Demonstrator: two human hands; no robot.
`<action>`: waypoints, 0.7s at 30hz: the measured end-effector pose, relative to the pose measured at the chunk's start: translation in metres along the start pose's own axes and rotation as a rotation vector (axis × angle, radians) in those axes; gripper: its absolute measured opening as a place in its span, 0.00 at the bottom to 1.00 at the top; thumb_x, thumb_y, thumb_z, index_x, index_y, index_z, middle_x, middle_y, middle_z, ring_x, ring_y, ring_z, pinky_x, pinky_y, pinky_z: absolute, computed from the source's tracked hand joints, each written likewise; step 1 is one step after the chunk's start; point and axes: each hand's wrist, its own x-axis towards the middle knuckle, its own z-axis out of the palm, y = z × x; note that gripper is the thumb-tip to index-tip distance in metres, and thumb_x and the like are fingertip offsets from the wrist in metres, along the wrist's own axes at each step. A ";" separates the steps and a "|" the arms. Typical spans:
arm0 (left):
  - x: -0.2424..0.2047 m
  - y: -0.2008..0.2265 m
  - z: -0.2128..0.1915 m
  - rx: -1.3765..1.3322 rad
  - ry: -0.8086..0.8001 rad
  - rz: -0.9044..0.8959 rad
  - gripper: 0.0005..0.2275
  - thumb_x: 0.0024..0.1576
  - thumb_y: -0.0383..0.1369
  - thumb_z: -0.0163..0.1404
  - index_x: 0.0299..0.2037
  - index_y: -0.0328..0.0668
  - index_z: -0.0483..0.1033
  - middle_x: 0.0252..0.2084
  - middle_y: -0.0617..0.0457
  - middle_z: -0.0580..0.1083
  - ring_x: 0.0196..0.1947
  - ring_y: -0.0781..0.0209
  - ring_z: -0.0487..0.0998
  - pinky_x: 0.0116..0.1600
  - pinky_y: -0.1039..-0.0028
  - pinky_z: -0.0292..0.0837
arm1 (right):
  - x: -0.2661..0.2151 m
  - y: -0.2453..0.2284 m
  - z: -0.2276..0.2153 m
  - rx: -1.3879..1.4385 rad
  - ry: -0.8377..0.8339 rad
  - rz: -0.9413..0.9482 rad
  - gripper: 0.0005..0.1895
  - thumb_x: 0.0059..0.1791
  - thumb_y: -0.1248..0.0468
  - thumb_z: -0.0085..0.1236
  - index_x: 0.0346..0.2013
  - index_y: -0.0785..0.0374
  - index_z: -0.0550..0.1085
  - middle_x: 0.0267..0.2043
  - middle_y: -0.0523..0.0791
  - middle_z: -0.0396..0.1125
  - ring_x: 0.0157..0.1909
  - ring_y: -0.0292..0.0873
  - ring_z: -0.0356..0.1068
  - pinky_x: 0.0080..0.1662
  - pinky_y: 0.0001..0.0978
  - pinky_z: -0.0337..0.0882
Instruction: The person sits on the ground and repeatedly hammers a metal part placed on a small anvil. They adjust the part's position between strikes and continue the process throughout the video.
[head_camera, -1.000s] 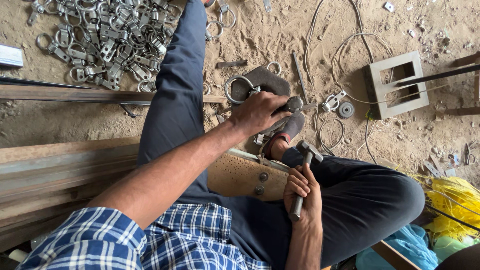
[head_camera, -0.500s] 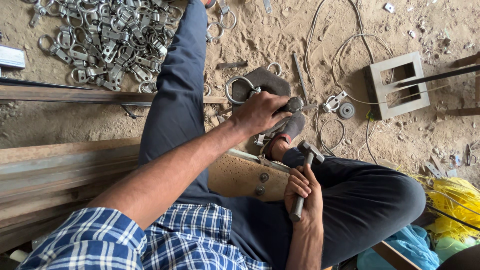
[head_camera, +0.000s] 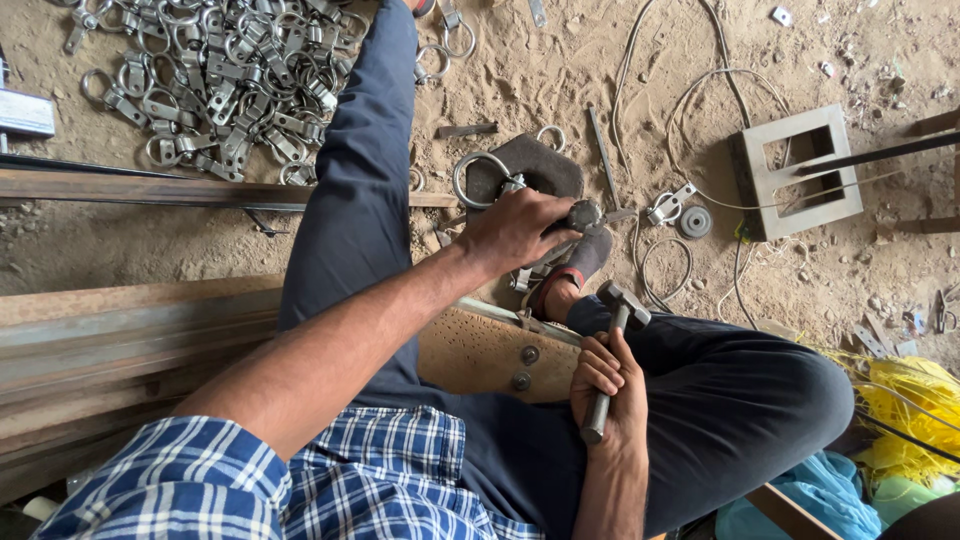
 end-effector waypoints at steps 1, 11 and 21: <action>0.000 0.000 0.000 0.014 0.008 0.006 0.12 0.61 0.40 0.57 0.42 0.38 0.78 0.26 0.51 0.78 0.22 0.64 0.79 0.28 0.74 0.79 | 0.000 0.000 0.000 0.002 -0.004 0.008 0.14 0.62 0.60 0.43 0.39 0.69 0.64 0.24 0.40 0.54 0.18 0.30 0.56 0.22 0.20 0.65; 0.001 0.003 -0.002 0.027 0.021 -0.007 0.16 0.61 0.44 0.56 0.49 0.39 0.79 0.28 0.50 0.79 0.24 0.61 0.81 0.33 0.71 0.81 | 0.000 -0.006 -0.009 -0.016 -0.022 0.005 0.17 0.63 0.57 0.42 0.39 0.70 0.64 0.24 0.39 0.54 0.19 0.29 0.55 0.22 0.19 0.63; 0.007 0.000 0.002 0.007 -0.160 -0.129 0.15 0.67 0.47 0.49 0.48 0.45 0.78 0.28 0.51 0.78 0.23 0.59 0.80 0.29 0.70 0.79 | -0.026 0.066 0.050 -1.306 0.398 -0.630 0.18 0.58 0.48 0.34 0.33 0.56 0.62 0.15 0.39 0.50 0.11 0.33 0.48 0.14 0.26 0.51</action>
